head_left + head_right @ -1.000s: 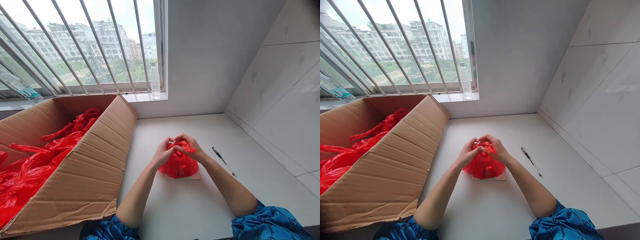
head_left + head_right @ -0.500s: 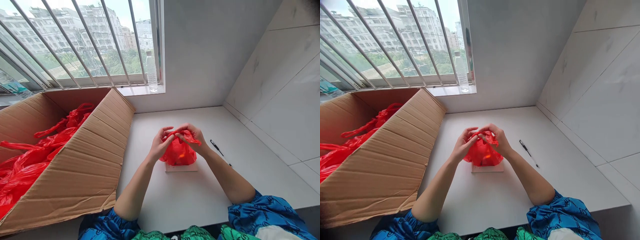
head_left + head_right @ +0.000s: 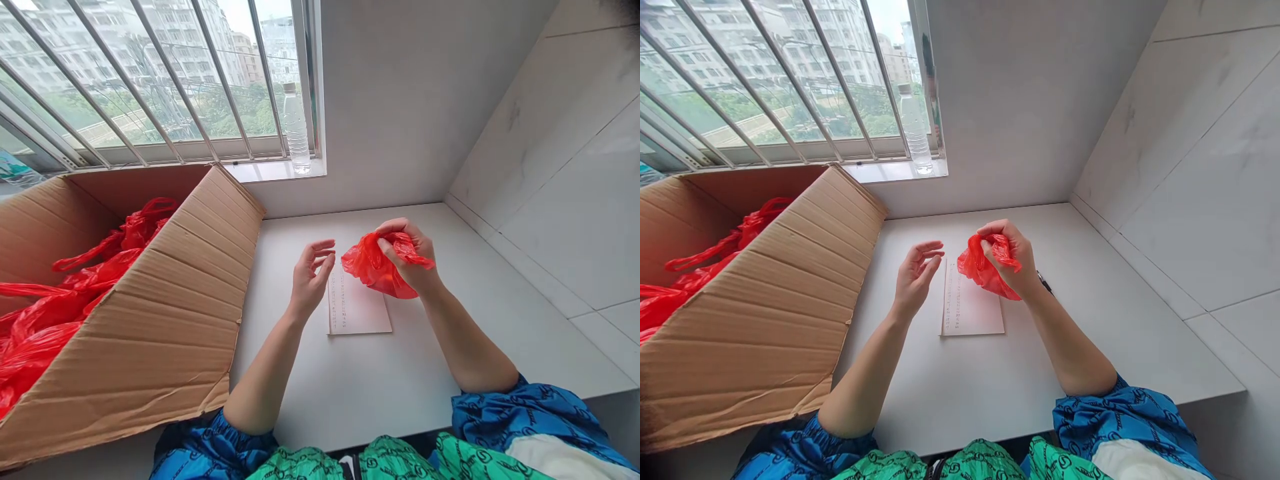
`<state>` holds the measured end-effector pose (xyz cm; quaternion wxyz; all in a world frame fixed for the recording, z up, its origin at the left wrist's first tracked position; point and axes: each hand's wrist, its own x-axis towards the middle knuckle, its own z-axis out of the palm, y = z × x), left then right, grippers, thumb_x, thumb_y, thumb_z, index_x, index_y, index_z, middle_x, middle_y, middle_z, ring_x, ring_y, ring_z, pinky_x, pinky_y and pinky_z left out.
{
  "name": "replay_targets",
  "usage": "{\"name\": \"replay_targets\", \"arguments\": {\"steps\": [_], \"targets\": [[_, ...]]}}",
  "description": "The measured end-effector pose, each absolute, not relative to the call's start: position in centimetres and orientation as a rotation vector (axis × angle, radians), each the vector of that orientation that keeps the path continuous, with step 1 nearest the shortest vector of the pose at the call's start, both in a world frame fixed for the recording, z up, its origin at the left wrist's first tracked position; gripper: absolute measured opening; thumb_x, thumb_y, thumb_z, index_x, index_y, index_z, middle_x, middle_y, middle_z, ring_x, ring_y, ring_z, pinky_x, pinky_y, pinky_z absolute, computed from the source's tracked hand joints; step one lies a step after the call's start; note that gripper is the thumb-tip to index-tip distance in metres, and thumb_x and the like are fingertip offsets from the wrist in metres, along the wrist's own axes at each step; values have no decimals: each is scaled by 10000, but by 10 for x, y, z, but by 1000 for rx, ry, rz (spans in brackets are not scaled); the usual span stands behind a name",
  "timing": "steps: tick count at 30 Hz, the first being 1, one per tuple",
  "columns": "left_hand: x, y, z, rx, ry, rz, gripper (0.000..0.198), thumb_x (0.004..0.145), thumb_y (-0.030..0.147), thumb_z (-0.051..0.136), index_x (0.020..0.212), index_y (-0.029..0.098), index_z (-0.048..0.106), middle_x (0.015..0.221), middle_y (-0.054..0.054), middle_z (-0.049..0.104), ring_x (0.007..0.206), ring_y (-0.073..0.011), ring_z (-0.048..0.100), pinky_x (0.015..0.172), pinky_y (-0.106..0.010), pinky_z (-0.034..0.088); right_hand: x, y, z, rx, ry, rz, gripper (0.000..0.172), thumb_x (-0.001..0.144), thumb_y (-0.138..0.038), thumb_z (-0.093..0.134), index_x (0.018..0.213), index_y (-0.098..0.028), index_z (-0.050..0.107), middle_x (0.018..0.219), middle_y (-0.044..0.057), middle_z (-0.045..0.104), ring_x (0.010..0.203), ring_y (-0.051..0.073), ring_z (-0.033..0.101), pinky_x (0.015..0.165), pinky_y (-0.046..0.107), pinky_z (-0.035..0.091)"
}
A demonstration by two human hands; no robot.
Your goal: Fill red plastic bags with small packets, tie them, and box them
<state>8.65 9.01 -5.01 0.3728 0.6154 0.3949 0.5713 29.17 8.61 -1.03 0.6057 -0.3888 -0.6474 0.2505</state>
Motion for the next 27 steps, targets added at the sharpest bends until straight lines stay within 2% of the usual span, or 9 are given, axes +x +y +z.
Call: {"name": "replay_targets", "arguments": {"steps": [4, 10, 19, 23, 27], "targets": [[85, 92, -49, 1508, 1030, 1566, 219, 908, 335, 618, 1097, 225, 627, 1191, -73, 648, 993, -176, 642, 877, -328, 534, 305, 90, -6, -916, -1366, 446, 93, 859, -284, 654, 953, -279, 656, 948, 7, 662, 852, 174, 633, 772, 348, 524], [84, 94, -50, 1449, 1046, 1608, 218, 904, 340, 618, 1086, 222, 627, 1166, -77, 651, 962, -173, 643, 851, -321, 540, 327, 93, 5, -908, -1171, 269, 112, 837, -196, 665, 937, -248, 669, 949, 17, 659, 838, 174, 638, 755, 338, 519], [81, 93, -51, 1445, 1036, 1618, 208, 911, 332, 611, 1090, 228, 630, 1165, -71, 651, 941, -167, 655, 842, -320, 539, 335, 90, 6, -967, -1175, 189, 205, 856, -191, 632, 956, -364, 678, 1033, -4, 665, 979, 248, 635, 867, 444, 521], [81, 93, -49, 1441, 1024, 1626, 206, 909, 323, 617, 1089, 224, 633, 1152, -69, 653, 923, -159, 651, 835, -312, 538, 332, 89, 3, -963, -1172, 297, 176, 859, -221, 631, 971, -350, 668, 1051, 7, 653, 986, 246, 627, 875, 433, 529], [82, 91, -47, 1447, 1022, 1618, 205, 908, 320, 615, 1086, 219, 633, 1144, -68, 655, 913, -156, 647, 841, -311, 540, 320, 86, -1, -967, -1284, 620, 167, 859, -267, 615, 1020, -296, 641, 1042, 23, 643, 921, 217, 639, 784, 386, 557]]}}
